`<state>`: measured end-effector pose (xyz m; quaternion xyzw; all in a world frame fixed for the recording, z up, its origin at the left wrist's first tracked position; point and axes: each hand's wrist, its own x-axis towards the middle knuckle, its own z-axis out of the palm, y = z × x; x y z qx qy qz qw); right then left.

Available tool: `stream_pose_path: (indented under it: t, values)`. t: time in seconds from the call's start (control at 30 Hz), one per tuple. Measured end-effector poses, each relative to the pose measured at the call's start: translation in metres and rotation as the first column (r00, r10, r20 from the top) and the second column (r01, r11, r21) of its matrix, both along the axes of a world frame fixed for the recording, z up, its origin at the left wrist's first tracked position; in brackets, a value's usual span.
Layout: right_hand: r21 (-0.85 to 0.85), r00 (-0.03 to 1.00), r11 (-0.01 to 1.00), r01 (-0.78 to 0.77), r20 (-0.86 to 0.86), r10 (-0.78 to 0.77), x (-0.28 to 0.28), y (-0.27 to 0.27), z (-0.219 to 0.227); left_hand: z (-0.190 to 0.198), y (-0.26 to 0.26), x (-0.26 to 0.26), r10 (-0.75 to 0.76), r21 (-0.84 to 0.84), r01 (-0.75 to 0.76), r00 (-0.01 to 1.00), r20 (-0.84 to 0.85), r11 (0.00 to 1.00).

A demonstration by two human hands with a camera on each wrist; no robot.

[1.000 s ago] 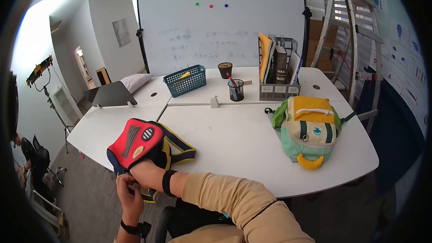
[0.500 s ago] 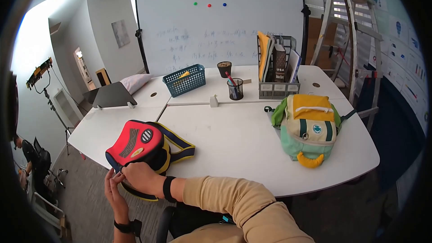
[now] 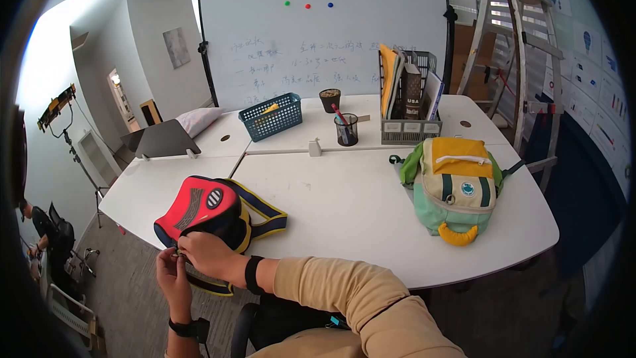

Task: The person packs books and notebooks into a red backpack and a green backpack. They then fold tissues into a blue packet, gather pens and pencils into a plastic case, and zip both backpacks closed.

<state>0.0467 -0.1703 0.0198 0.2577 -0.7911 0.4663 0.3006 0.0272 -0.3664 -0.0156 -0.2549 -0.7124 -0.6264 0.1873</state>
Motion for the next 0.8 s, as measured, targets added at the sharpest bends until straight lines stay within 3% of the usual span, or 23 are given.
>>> stream_pose_path:
  t: [0.23,0.33,0.47,0.63,0.8]
  values:
    - [0.011,0.998,0.999,0.031,0.054,-0.031,0.006,-0.005,-0.008,0.004,-0.002,0.001,-0.034,0.04,0.033,0.999,0.026,0.999]
    - [0.013,0.997,0.999,0.044,0.067,-0.045,0.005,-0.009,-0.009,0.001,-0.012,-0.009,-0.133,0.187,0.094,0.97,0.204,0.978]
    - [0.069,0.986,0.997,0.046,0.16,-0.056,0.008,-0.01,-0.006,0.003,-0.009,-0.016,-0.123,0.097,0.099,0.949,0.289,0.99]
    - [0.173,0.978,0.965,0.199,0.025,-0.206,0.015,-0.016,-0.003,0.008,-0.004,-0.021,-0.1,0.045,0.09,0.944,0.315,0.995]
    - [0.306,0.947,0.899,0.313,-0.033,-0.318,0.012,-0.015,-0.003,0.013,-0.005,-0.02,-0.158,0.118,0.121,0.902,0.402,0.986]
